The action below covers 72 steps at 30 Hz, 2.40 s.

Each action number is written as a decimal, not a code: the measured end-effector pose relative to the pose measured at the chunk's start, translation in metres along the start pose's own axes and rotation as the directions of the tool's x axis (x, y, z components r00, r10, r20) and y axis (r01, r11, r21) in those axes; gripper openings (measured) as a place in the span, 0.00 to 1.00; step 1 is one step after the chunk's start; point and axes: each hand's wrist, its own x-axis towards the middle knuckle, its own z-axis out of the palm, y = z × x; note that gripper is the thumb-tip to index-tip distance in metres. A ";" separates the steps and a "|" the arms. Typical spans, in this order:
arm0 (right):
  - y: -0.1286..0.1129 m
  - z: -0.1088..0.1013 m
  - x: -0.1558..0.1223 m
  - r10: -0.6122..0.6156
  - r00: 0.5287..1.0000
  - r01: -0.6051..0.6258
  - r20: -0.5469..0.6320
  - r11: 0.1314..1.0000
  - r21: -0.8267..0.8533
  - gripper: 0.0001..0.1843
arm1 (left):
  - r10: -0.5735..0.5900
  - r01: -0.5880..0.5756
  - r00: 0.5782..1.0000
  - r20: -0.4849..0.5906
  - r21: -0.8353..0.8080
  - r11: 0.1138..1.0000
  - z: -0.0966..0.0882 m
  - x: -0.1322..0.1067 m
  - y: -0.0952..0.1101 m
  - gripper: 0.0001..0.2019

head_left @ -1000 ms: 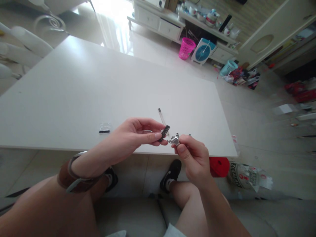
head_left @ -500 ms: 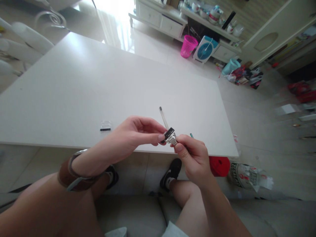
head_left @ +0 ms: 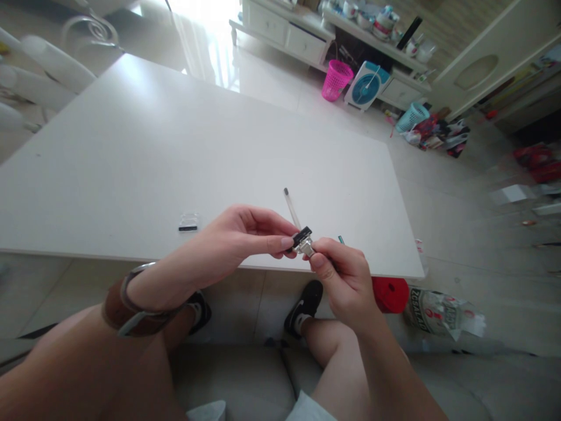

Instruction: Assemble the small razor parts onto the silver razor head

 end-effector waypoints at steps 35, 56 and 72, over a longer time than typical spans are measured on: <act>-0.004 0.006 0.003 0.215 0.976 -0.216 0.004 0.976 0.009 0.18 | -0.054 0.081 0.985 -0.162 0.165 0.983 0.003 0.004 0.001 0.06; -0.003 0.009 0.004 0.227 0.974 -0.227 -0.007 0.972 -0.062 0.17 | -0.012 0.058 0.983 -0.182 0.250 0.966 0.007 0.005 0.005 0.06; -0.005 0.011 0.003 0.183 0.981 -0.186 -0.057 0.981 -0.051 0.17 | 0.022 0.007 0.989 -0.145 0.198 0.980 0.006 0.006 0.003 0.09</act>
